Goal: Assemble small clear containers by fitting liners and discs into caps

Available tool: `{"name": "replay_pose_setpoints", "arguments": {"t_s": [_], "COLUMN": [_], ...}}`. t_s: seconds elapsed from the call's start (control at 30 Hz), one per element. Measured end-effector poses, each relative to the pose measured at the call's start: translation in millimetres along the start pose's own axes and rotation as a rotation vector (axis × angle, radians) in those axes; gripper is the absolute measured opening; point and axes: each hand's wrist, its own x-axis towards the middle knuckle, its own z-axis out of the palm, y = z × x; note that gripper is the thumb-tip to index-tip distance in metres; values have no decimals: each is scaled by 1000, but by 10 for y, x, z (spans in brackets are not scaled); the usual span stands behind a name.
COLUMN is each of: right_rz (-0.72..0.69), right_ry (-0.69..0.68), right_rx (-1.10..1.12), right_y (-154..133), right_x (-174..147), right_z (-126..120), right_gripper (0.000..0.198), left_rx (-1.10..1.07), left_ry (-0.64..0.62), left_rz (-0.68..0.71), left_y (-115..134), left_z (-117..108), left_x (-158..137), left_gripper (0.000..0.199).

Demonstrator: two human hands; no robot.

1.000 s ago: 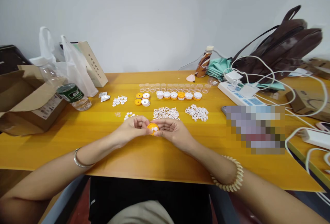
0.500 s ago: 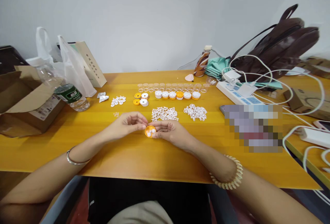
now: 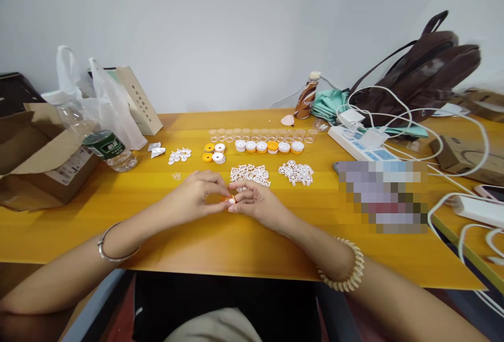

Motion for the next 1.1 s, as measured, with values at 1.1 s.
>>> {"name": "replay_pose_setpoints", "arguments": {"t_s": [1.1], "right_rz": [-21], "right_ry": [36], "right_rx": [-69], "right_y": [101], "right_x": [40], "right_z": [-13], "right_gripper": [40], "left_rx": [455], "left_ry": [203], "left_rz": [288], "left_y": [-73], "left_z": [279], "left_x": [-28], "left_gripper": [25]}}
